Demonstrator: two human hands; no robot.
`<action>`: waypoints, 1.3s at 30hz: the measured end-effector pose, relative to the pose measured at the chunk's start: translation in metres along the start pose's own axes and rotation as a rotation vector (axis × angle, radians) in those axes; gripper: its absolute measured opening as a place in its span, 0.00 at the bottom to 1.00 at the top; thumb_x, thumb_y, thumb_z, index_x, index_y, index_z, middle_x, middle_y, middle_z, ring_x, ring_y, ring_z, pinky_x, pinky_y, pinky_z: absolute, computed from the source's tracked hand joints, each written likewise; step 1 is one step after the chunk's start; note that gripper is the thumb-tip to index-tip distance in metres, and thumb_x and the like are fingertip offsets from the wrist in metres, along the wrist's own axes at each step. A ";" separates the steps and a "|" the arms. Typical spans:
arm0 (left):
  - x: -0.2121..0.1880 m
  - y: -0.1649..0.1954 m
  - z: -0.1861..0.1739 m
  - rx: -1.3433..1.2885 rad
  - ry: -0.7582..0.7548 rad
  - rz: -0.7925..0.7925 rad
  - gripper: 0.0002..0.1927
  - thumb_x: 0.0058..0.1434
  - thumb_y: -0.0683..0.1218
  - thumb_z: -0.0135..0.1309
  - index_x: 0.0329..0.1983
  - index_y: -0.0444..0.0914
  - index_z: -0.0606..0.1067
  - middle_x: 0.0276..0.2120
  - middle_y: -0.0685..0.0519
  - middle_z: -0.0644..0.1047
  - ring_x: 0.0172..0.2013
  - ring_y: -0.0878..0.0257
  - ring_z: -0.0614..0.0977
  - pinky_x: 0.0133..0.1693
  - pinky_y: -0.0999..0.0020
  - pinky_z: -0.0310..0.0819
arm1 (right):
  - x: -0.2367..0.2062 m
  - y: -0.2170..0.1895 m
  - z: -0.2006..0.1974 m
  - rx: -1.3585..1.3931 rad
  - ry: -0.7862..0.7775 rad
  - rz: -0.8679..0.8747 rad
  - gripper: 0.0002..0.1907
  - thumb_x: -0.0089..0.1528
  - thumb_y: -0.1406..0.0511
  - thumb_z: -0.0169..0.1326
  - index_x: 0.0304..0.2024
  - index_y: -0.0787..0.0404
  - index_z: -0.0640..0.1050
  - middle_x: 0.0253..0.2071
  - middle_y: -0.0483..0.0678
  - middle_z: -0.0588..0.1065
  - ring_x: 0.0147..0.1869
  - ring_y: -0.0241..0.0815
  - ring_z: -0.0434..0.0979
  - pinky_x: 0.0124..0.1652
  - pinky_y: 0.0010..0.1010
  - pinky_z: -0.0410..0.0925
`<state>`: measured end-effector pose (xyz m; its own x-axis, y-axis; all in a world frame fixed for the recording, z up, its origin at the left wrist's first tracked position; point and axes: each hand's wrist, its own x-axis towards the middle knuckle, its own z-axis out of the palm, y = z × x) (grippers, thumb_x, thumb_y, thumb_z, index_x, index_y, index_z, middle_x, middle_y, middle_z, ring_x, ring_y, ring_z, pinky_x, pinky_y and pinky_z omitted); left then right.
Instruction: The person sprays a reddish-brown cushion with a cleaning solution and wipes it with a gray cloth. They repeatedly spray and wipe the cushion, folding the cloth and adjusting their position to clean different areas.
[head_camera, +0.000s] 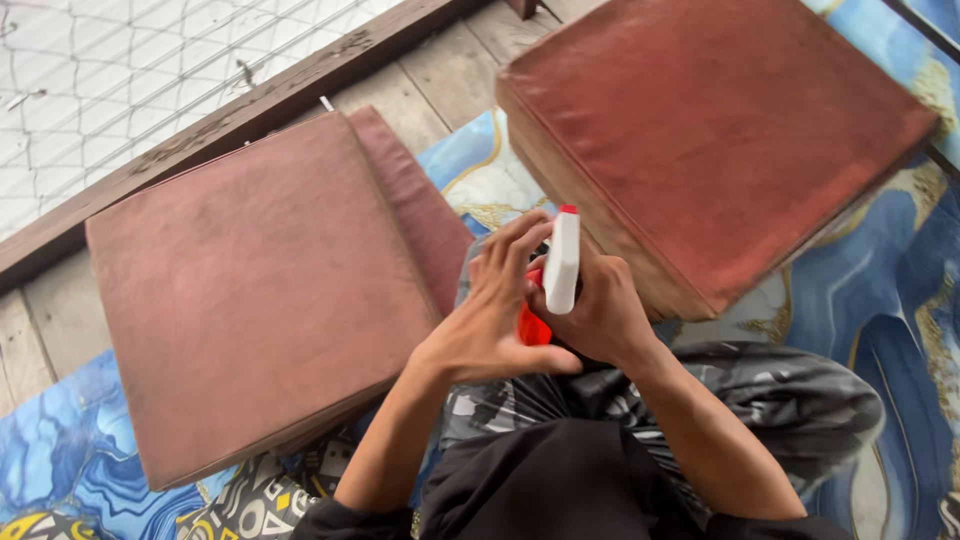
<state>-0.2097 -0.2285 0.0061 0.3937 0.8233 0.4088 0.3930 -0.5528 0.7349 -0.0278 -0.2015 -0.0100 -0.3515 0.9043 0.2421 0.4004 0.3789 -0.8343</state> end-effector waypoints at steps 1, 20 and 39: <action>-0.010 -0.007 -0.016 -0.037 0.016 -0.058 0.55 0.56 0.76 0.51 0.75 0.35 0.58 0.75 0.39 0.56 0.76 0.43 0.54 0.72 0.42 0.43 | 0.011 -0.003 0.010 0.011 -0.025 -0.004 0.21 0.59 0.62 0.63 0.52 0.63 0.75 0.37 0.49 0.83 0.41 0.38 0.85 0.40 0.32 0.76; -0.334 -0.231 -0.238 0.747 1.226 -1.225 0.33 0.66 0.65 0.46 0.58 0.33 0.74 0.60 0.39 0.71 0.66 0.40 0.61 0.63 0.37 0.49 | 0.070 0.050 0.248 0.548 -0.336 0.410 0.13 0.62 0.62 0.49 0.46 0.62 0.76 0.44 0.45 0.72 0.48 0.34 0.71 0.50 0.26 0.66; -0.310 -0.207 -0.261 0.596 1.319 -0.865 0.26 0.70 0.57 0.58 0.54 0.29 0.79 0.46 0.44 0.82 0.45 0.53 0.82 0.47 0.58 0.76 | 0.084 0.012 0.159 0.959 -0.221 0.483 0.12 0.62 0.62 0.47 0.46 0.60 0.74 0.36 0.40 0.64 0.39 0.31 0.64 0.42 0.24 0.63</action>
<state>-0.6299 -0.3359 -0.1311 -0.8832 0.2570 0.3923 0.4651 0.3723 0.8032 -0.1875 -0.1525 -0.0784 -0.5170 0.8248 -0.2287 -0.2542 -0.4031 -0.8791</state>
